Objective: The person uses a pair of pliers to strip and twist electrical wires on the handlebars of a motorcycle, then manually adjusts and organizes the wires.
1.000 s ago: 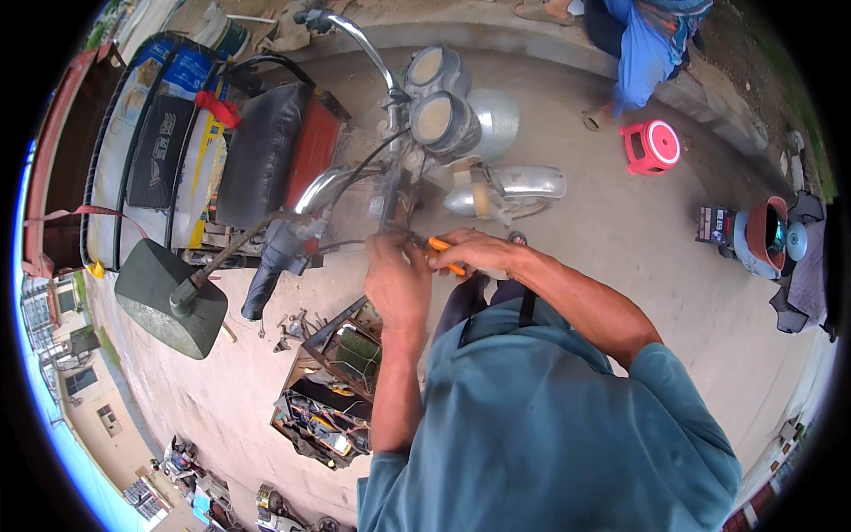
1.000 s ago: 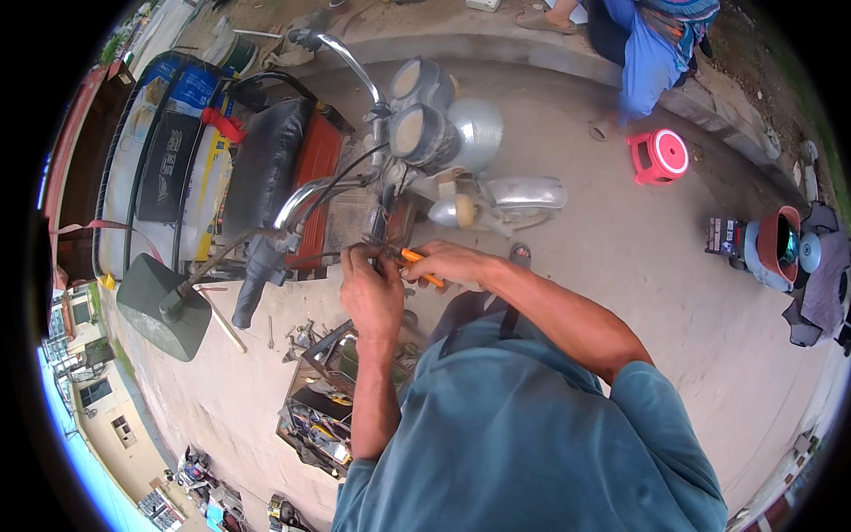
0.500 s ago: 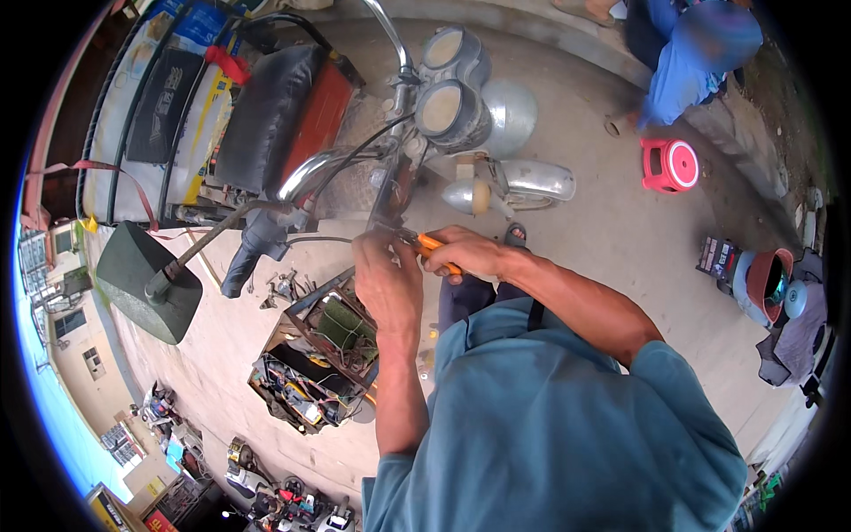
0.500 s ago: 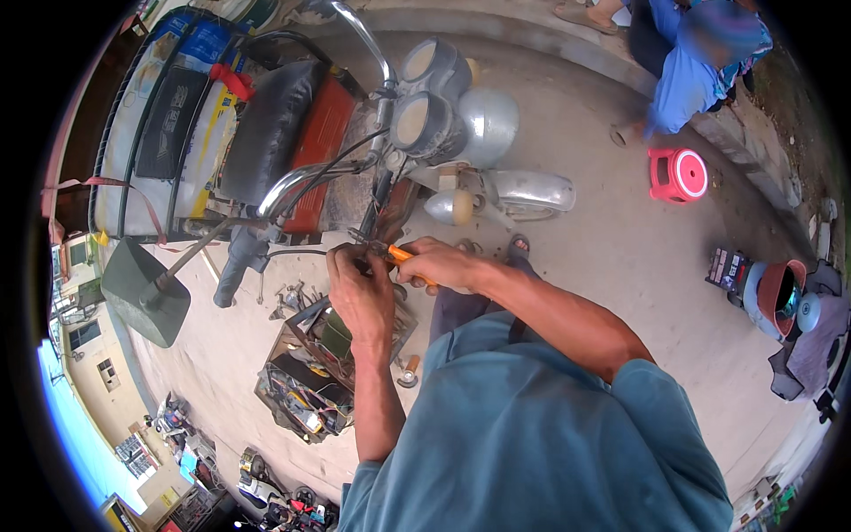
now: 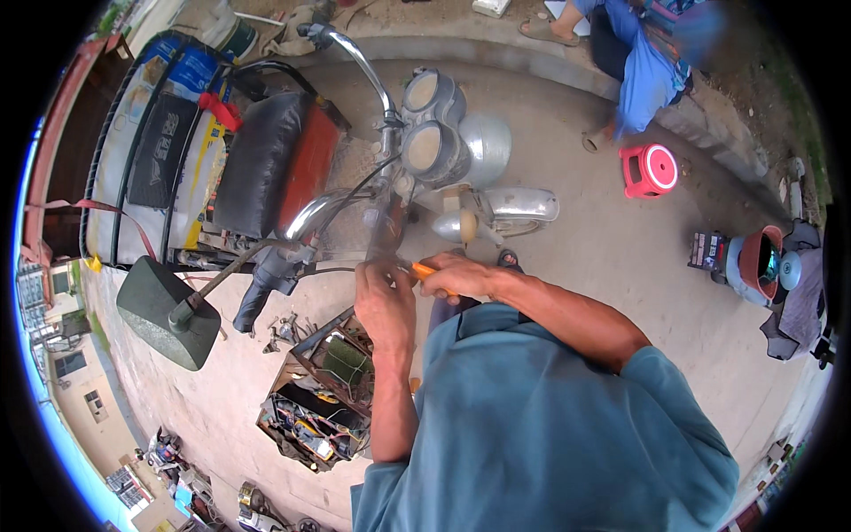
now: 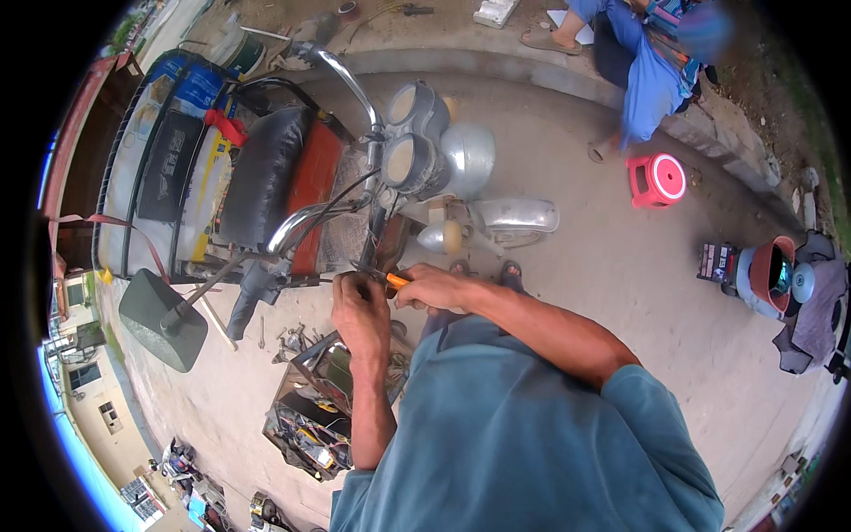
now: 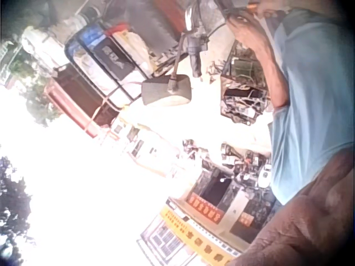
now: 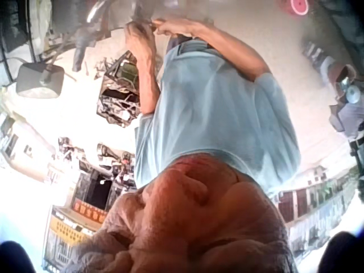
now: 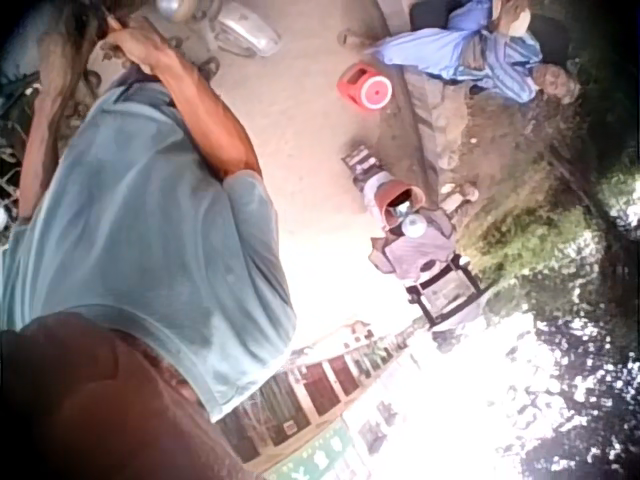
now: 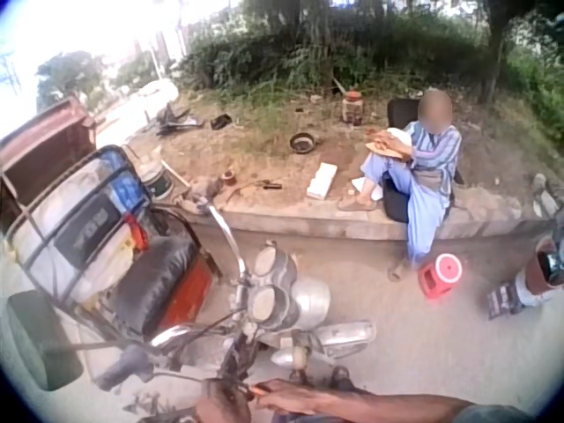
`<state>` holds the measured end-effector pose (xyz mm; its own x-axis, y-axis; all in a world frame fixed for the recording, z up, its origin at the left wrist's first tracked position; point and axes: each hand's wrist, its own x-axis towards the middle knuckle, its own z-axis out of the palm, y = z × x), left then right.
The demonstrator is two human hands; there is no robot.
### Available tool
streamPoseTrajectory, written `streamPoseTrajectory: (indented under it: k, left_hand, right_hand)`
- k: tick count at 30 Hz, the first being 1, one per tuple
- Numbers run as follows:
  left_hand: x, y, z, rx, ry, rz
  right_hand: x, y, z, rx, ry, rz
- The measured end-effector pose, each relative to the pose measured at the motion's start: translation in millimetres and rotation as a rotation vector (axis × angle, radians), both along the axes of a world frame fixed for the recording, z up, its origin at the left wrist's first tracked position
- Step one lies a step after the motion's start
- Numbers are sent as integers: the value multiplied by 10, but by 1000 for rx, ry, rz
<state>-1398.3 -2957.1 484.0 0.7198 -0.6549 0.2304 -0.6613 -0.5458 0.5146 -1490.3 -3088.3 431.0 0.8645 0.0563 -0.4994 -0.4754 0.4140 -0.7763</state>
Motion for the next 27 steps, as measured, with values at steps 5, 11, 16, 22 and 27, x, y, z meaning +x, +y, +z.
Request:
streamPoseTrajectory:
  k: [5,11,16,22,27]
  left_hand:
    - [65,69,-87,-17,-26,-14]
    - [98,88,-157,-70,-40,-35]
    - [98,86,-125,-51,-14,-33]
    - [104,123,-126,-38,34,-22]
    - [125,131,11,147,-74,-51]
  right_hand:
    - [17,-8,31,-29,10,20]
    - [-7,-7,108,-48,56,-4]
    - [0,6,50,13,90,11]
    - [16,46,57,20,105,10]
    - [32,48,70,-45,126,35]
